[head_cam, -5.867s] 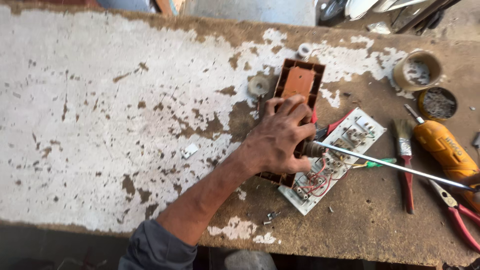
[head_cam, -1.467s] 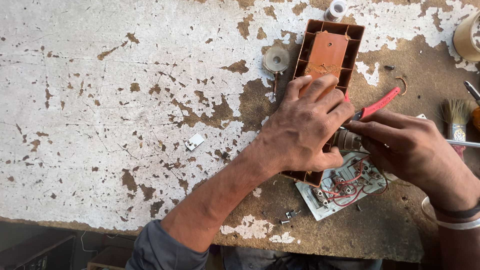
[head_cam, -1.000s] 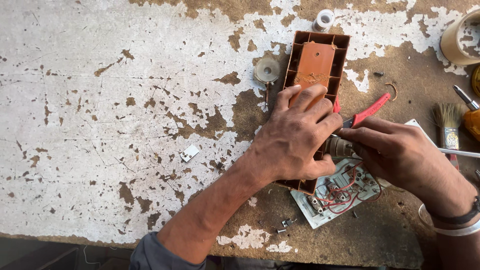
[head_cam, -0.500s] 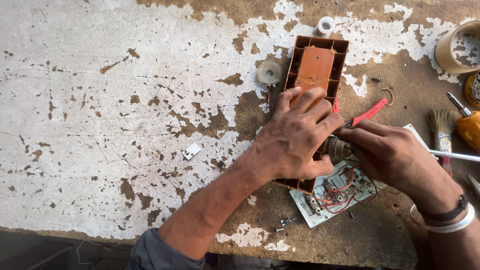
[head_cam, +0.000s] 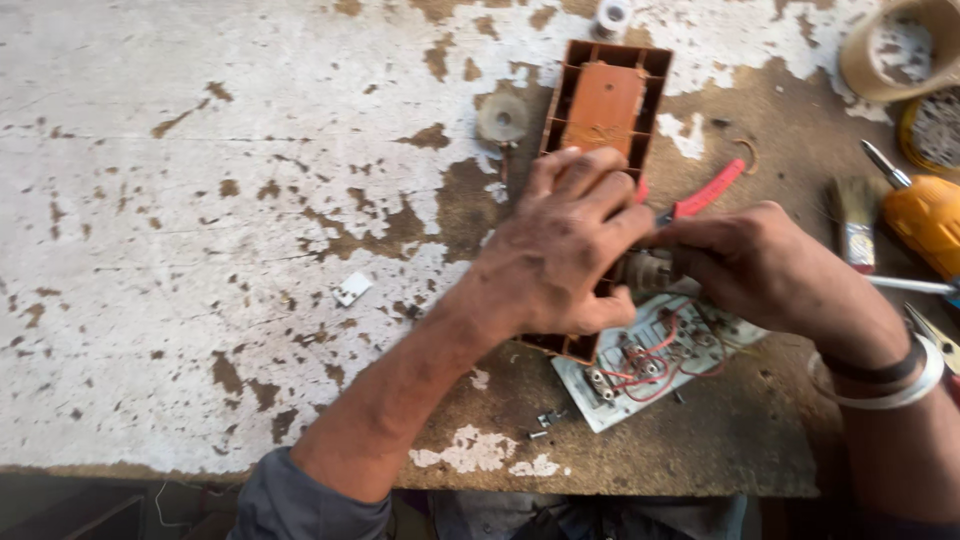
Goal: The person repairs an electrical switch by stripping wires, connecting them to terminals, and securing a socket with a screwdriver. They use pliers and a screwdriver to manipulate the components on a workbench.
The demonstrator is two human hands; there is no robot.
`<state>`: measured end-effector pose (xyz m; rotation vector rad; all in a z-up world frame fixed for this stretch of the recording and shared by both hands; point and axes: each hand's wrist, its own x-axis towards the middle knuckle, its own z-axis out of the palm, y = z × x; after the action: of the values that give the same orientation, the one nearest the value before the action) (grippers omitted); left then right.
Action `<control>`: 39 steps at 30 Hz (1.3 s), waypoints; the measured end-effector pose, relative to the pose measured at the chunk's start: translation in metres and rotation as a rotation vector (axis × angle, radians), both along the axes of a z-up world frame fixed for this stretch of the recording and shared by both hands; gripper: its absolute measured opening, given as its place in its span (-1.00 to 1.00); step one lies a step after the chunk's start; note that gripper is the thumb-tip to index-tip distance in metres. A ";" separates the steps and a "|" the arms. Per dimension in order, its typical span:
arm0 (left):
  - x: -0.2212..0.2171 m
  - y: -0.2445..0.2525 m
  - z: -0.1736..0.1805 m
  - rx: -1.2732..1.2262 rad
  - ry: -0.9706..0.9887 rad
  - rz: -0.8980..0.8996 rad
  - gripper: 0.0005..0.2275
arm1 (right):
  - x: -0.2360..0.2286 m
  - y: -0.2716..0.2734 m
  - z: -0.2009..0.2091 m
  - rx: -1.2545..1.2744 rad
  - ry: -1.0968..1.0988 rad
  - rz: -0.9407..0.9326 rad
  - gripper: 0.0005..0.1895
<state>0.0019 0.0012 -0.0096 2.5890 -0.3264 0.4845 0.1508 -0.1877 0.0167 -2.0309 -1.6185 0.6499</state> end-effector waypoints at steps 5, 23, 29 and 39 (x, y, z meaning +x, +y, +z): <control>0.002 0.006 -0.005 -0.057 -0.011 -0.029 -0.66 | 0.003 -0.014 0.018 0.100 -0.102 -0.179 -0.84; -0.001 0.012 -0.002 -0.503 -0.056 -0.036 -0.69 | 0.038 -0.059 0.047 0.118 -0.529 -0.415 -0.82; 0.000 0.013 0.000 -0.500 -0.078 -0.005 -0.70 | 0.007 -0.091 0.053 -0.052 -0.388 -0.415 -0.81; 0.007 0.013 -0.022 -0.482 -0.141 -0.019 -0.69 | 0.000 -0.138 0.001 -0.226 -0.623 -0.364 -0.26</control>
<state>0.0092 0.0143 -0.0315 2.0891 -0.2448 0.6519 0.1512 -0.3253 0.0178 -2.7976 -1.4478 0.0602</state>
